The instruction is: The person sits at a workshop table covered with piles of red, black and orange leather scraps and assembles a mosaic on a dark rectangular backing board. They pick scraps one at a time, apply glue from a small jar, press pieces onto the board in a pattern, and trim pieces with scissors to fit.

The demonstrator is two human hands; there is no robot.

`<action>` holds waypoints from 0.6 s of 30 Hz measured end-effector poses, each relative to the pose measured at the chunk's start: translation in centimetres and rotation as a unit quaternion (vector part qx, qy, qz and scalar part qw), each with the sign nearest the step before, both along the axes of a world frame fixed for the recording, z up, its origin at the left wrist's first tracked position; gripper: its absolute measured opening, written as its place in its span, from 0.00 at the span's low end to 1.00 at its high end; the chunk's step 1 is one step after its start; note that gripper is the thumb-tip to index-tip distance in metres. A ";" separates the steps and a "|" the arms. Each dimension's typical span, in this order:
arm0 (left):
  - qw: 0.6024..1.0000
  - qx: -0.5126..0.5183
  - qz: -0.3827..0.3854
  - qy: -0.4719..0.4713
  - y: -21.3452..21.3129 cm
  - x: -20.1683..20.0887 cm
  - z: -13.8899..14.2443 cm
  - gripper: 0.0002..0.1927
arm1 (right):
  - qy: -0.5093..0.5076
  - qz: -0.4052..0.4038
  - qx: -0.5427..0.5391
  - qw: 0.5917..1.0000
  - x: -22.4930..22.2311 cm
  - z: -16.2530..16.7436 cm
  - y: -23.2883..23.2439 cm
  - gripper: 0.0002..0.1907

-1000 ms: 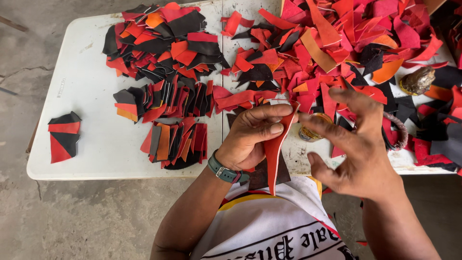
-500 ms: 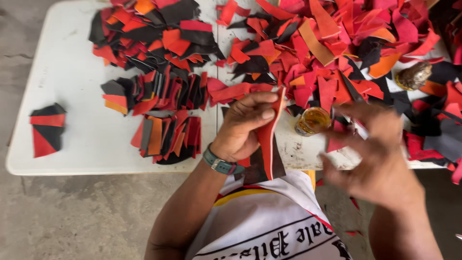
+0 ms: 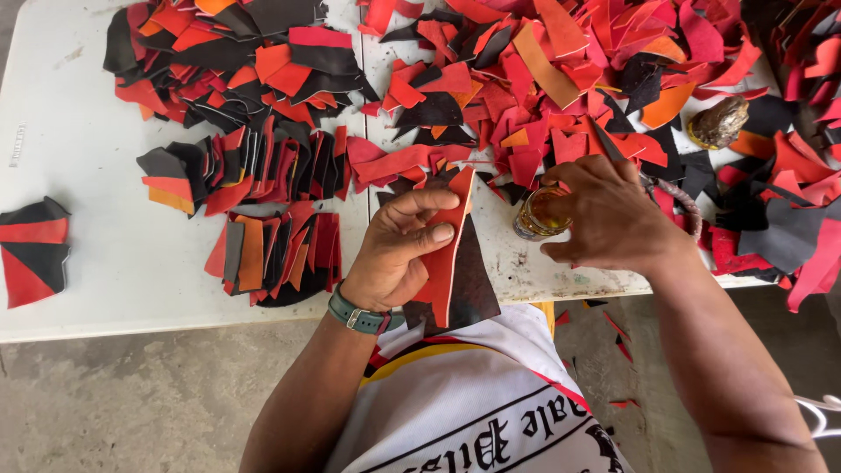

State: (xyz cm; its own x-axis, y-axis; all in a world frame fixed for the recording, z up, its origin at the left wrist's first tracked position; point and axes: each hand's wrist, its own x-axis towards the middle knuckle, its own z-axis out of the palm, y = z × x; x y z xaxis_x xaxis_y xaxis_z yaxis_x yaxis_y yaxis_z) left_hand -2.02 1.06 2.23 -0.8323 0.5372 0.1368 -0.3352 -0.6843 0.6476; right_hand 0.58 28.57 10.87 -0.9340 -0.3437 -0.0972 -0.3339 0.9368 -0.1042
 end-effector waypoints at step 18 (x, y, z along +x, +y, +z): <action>0.994 0.085 -0.062 -0.039 1.6 -0.7 1.0 0.18 | 0.141 -0.022 -0.238 0.961 8.0 1.6 0.7 0.26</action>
